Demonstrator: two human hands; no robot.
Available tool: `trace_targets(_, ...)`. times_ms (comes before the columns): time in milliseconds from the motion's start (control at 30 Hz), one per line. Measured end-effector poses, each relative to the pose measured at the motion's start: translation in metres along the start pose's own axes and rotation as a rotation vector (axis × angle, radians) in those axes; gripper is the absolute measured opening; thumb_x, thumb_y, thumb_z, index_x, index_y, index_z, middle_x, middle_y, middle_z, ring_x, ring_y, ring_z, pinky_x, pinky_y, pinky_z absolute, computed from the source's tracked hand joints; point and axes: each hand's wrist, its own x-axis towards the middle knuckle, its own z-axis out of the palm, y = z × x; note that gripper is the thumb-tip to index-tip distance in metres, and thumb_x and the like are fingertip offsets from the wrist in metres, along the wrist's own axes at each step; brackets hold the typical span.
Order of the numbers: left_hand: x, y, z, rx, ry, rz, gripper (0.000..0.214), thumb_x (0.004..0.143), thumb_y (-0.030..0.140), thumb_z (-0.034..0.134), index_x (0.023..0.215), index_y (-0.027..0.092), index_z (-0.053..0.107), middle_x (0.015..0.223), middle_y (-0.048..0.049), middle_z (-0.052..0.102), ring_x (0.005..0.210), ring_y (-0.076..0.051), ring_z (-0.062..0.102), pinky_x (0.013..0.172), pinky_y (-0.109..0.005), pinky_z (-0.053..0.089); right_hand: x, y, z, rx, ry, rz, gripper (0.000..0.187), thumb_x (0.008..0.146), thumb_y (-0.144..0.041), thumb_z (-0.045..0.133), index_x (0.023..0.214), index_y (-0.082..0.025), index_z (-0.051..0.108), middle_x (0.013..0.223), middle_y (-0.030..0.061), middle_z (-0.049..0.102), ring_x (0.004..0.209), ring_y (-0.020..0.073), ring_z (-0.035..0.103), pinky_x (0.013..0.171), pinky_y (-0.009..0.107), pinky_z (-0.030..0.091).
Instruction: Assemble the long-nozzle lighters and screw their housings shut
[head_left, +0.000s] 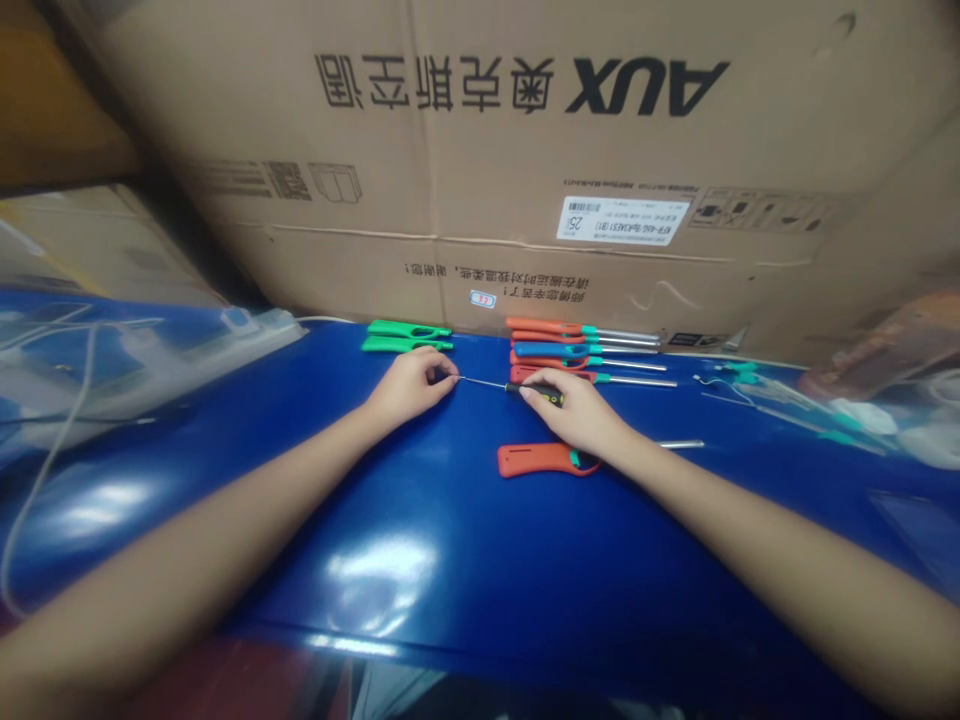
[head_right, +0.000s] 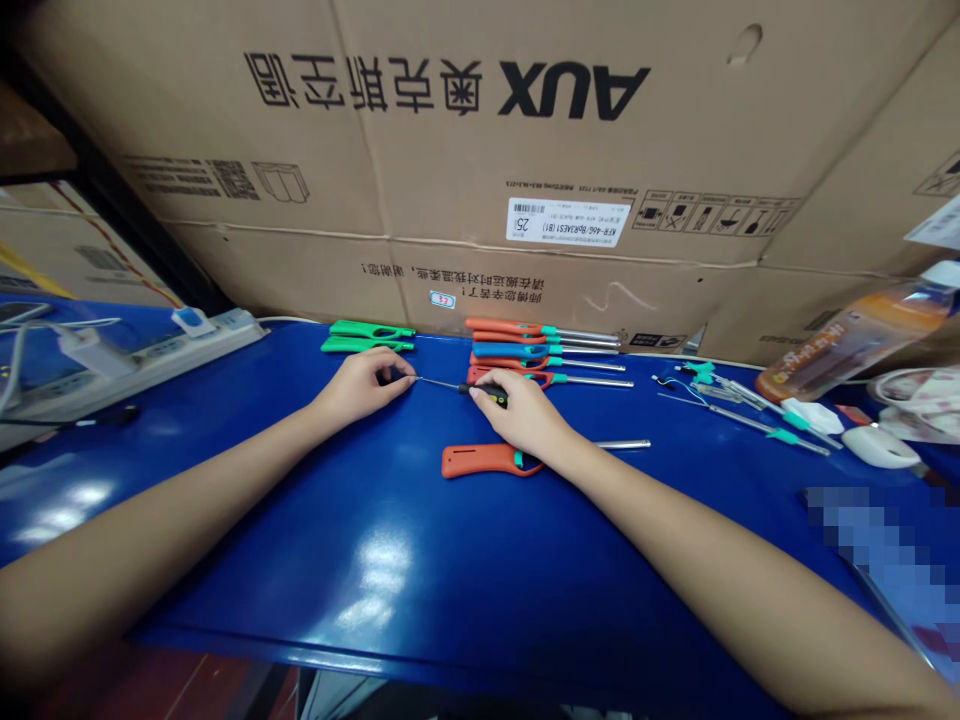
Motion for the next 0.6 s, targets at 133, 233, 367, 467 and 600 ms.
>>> trace_targets(133,0.0003,0.0001,-0.0002,-0.001,0.001,-0.001,0.01,0.08,0.021,0.067,0.084,0.017,0.075,0.081,-0.0027,0.066,0.065,-0.014,0.054,0.065,-0.026,0.046,-0.0002,-0.0008,-0.0007,0.004,0.009,0.001,0.016,0.093,-0.031,0.059,0.096,-0.019,0.071,0.104,0.008,0.076,0.095,0.023,0.071,0.087,0.037,0.053)
trace_targets(233,0.0006,0.0003,0.0,-0.002,0.004,-0.001,0.01,0.08,0.022,0.067,0.083,0.018,0.075,0.08,-0.0025,0.066,0.065,-0.014,0.054,0.065,-0.027,0.047,-0.0002,-0.0008,-0.0011,0.015,0.022,0.007,0.018,0.093,-0.033,0.059,0.096,-0.019,0.07,0.104,0.0081,0.076,0.095,0.0235,0.07,0.088,0.038,0.053)
trace_targets(367,0.0002,0.0005,0.0003,-0.006,0.008,-0.003,0.01,0.08,0.023,0.067,0.083,0.018,0.075,0.079,-0.0023,0.065,0.065,-0.015,0.054,0.064,-0.027,0.047,0.0005,0.0001,-0.0013,0.035,0.046,0.014,0.02,0.093,-0.035,0.058,0.095,-0.019,0.069,0.104,0.0079,0.076,0.097,0.0235,0.07,0.089,0.038,0.052)
trace_targets(467,-0.0005,0.0004,0.0005,-0.012,0.012,-0.001,0.011,0.08,0.023,0.067,0.083,0.018,0.075,0.079,-0.0024,0.066,0.065,-0.015,0.054,0.064,-0.027,0.047,0.0006,0.0005,-0.0008,0.051,0.054,0.017,0.019,0.092,-0.035,0.058,0.094,-0.02,0.069,0.102,0.0072,0.076,0.096,0.0233,0.07,0.089,0.038,0.052)
trace_targets(600,-0.0007,0.0009,0.0004,-0.024,0.032,0.002,0.01,0.079,0.022,0.066,0.083,0.018,0.075,0.081,-0.0028,0.068,0.065,-0.015,0.055,0.065,-0.028,0.048,0.0004,-0.0015,-0.0011,0.08,0.083,0.032,0.021,0.089,-0.038,0.061,0.092,-0.02,0.071,0.098,0.0063,0.077,0.092,0.023,0.069,0.087,0.038,0.052)
